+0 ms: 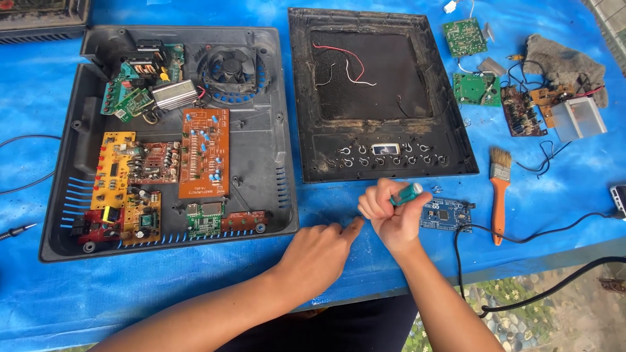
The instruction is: Repairing an induction cooker by stripping and connecting electrical wires to the internal circuitry.
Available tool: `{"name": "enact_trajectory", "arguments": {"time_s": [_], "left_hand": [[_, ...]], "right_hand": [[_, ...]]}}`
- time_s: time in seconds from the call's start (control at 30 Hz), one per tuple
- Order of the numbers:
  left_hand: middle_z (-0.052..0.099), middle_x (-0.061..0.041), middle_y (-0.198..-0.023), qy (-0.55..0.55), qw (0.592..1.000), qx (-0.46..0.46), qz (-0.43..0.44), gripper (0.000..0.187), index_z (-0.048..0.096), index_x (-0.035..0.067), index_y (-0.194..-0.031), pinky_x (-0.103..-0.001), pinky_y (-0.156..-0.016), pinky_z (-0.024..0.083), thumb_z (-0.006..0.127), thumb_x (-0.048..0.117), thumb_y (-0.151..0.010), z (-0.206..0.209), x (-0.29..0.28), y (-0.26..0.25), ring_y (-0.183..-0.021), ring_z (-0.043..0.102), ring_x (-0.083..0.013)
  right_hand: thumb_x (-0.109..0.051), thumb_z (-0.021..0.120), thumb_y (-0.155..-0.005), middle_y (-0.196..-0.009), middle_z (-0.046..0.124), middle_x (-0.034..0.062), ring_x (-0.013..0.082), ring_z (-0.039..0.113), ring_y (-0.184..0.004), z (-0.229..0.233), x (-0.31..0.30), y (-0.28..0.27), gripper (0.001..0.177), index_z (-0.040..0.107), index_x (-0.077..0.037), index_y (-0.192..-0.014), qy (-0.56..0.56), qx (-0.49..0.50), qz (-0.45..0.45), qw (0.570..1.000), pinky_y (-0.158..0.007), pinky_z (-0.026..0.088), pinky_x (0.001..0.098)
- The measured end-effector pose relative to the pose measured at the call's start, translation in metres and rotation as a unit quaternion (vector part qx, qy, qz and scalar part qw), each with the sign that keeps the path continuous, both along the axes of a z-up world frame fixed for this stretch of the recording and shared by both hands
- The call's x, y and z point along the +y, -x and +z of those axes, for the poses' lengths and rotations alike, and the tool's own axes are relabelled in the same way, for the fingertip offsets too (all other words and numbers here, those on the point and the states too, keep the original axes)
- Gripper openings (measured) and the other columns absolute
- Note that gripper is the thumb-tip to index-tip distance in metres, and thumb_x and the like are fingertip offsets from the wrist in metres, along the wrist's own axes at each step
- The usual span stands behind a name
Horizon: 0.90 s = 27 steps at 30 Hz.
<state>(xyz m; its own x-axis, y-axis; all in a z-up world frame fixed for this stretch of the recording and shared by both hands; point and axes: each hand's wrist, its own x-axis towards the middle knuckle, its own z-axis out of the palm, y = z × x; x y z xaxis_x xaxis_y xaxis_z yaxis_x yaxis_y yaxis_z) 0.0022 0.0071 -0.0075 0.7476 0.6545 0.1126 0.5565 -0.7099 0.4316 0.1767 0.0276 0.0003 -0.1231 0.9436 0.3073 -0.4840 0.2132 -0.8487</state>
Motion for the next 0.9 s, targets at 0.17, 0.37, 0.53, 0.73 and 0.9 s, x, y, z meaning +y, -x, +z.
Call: {"name": "enact_trajectory", "arguments": {"time_s": [0.17,0.37,0.53,0.73,0.9], "left_hand": [[0.066,-0.011,-0.069,-0.028,0.999,-0.015,0.008,0.061,0.057,0.003,-0.146,-0.047,-0.039,0.047,0.058,-0.001,-0.085,-0.002,-0.003,0.000,-0.052,0.065,-0.0339],[0.070,-0.016,-0.075,-0.030,0.999,-0.005,0.019,0.059,0.056,0.004,-0.145,-0.055,-0.047,0.051,0.055,0.005,-0.086,0.002,-0.004,-0.002,-0.058,0.068,-0.0426],[0.069,-0.017,-0.078,0.023,1.000,0.005,0.008,0.062,0.050,0.004,-0.152,-0.056,-0.046,0.047,0.054,0.004,-0.090,0.003,-0.002,-0.001,-0.060,0.065,-0.0438],[0.069,-0.020,-0.082,0.037,0.999,0.019,-0.010,0.058,0.049,0.003,-0.152,-0.056,-0.048,0.047,0.052,0.003,-0.094,0.002,-0.001,-0.002,-0.065,0.065,-0.0445],[0.069,-0.021,-0.079,0.048,0.999,0.015,-0.014,0.057,0.049,0.002,-0.151,-0.057,-0.048,0.048,0.051,0.002,-0.094,0.009,0.000,0.000,-0.062,0.065,-0.0456]], "right_hand": [[-0.078,0.048,-0.091,-0.056,0.023,-0.0069,0.0072,0.016,-0.050,0.002,-0.002,-0.002,0.068,0.035,-0.016,-0.066,-0.007,0.003,0.008,1.000,-0.050,0.013,0.0290],[-0.052,0.057,-0.095,-0.059,0.019,-0.0045,0.0085,0.017,-0.050,-0.011,-0.006,0.003,0.052,0.033,-0.015,-0.068,-0.006,-0.015,-0.024,1.000,-0.048,0.014,0.0308],[-0.027,0.046,-0.106,-0.053,0.017,-0.0021,0.0111,0.015,-0.046,-0.012,-0.015,0.000,0.051,0.025,-0.015,-0.061,-0.001,-0.072,-0.136,0.988,-0.047,0.014,0.0345],[-0.036,0.049,-0.106,-0.052,0.019,-0.0034,0.0081,0.015,-0.044,-0.007,0.000,-0.002,0.054,0.026,-0.016,-0.061,0.090,-0.097,-0.091,0.987,-0.043,0.012,0.0294],[-0.030,0.048,-0.107,-0.053,0.019,-0.0031,0.0094,0.016,-0.045,-0.010,-0.007,-0.006,0.052,0.030,-0.015,-0.060,0.063,-0.077,-0.081,0.992,-0.044,0.012,0.0307]]}}
